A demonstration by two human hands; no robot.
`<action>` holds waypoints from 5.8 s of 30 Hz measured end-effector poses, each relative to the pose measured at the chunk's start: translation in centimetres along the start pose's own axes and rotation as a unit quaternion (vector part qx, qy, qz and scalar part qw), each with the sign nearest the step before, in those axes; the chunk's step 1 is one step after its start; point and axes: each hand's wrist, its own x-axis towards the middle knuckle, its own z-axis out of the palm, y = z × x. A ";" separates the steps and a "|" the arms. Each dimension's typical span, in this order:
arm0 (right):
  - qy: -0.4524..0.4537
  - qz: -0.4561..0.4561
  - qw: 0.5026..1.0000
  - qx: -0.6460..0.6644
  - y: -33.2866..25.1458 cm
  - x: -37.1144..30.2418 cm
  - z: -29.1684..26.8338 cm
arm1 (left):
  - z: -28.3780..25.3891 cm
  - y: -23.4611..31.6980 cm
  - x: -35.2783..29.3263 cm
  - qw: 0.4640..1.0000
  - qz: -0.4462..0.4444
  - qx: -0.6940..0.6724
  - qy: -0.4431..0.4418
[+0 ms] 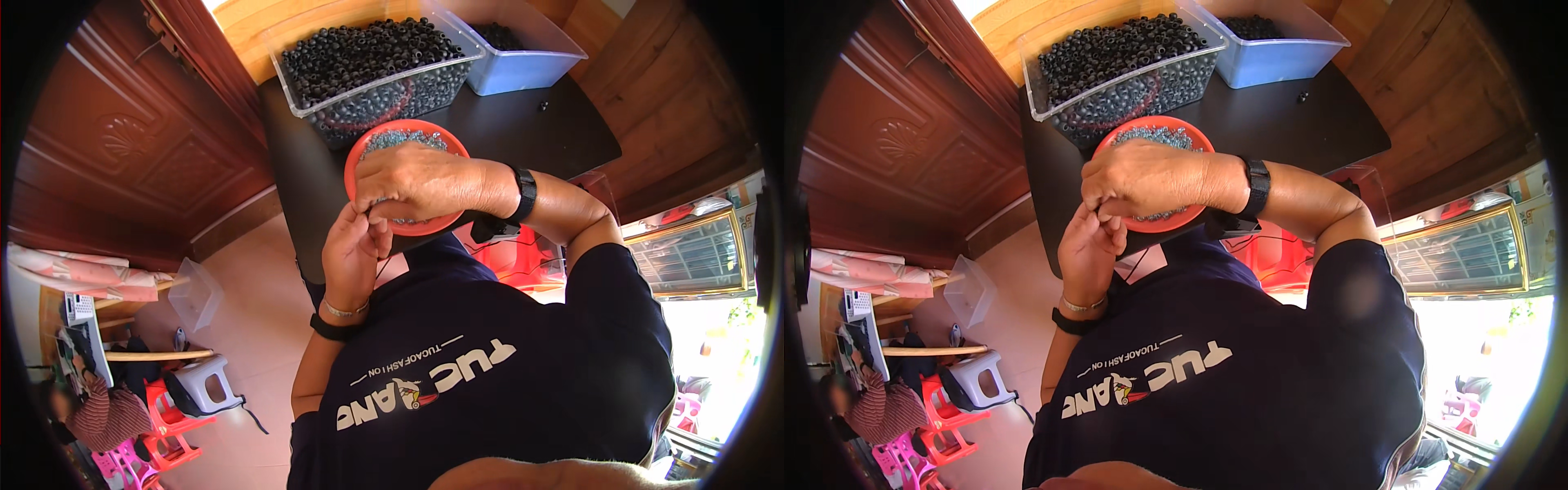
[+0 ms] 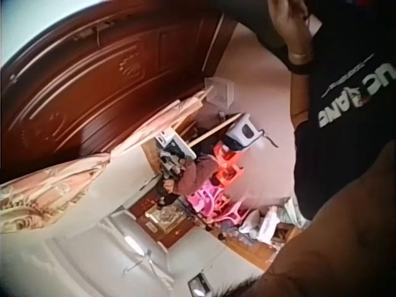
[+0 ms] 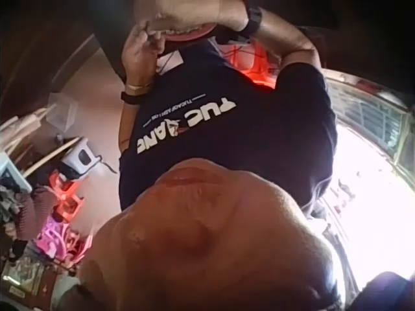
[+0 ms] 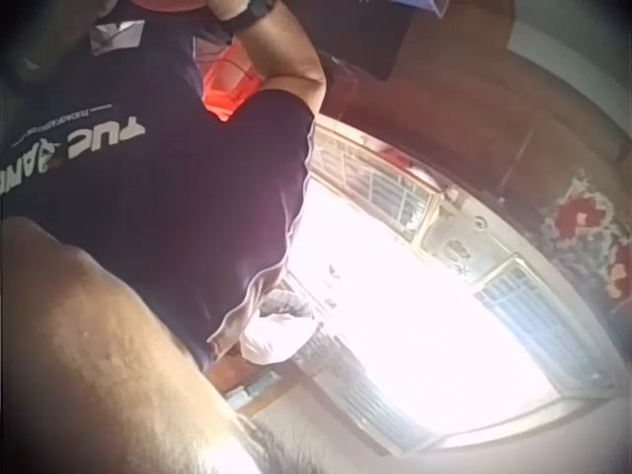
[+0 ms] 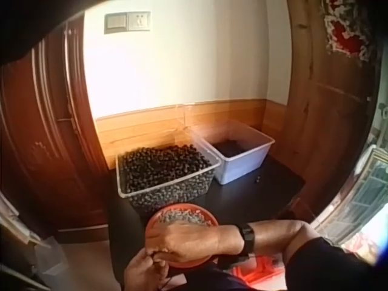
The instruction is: Sorting small black components from a storage bin into a red bowl containing blue filler material.
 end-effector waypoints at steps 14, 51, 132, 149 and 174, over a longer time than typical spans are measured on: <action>-0.143 0.200 0.947 -0.208 15.6 8.5 -13.1 | -4.0 0.4 -1.4 0.997 0.033 -0.073 -0.004; -0.166 0.294 0.941 -0.026 19.6 5.3 -16.6 | -4.6 1.1 -0.7 0.993 -0.013 -0.117 -0.008; 0.190 0.222 0.806 0.515 2.6 -4.6 -3.2 | 2.5 0.3 -1.6 0.999 0.012 0.045 -0.004; 0.084 0.296 0.784 0.539 -0.2 -4.1 1.1 | 3.4 -0.2 -1.3 0.997 0.053 0.058 0.008; 0.067 0.328 0.783 0.524 -0.5 -4.1 1.7 | 2.7 -0.6 -1.5 0.995 0.051 0.081 0.015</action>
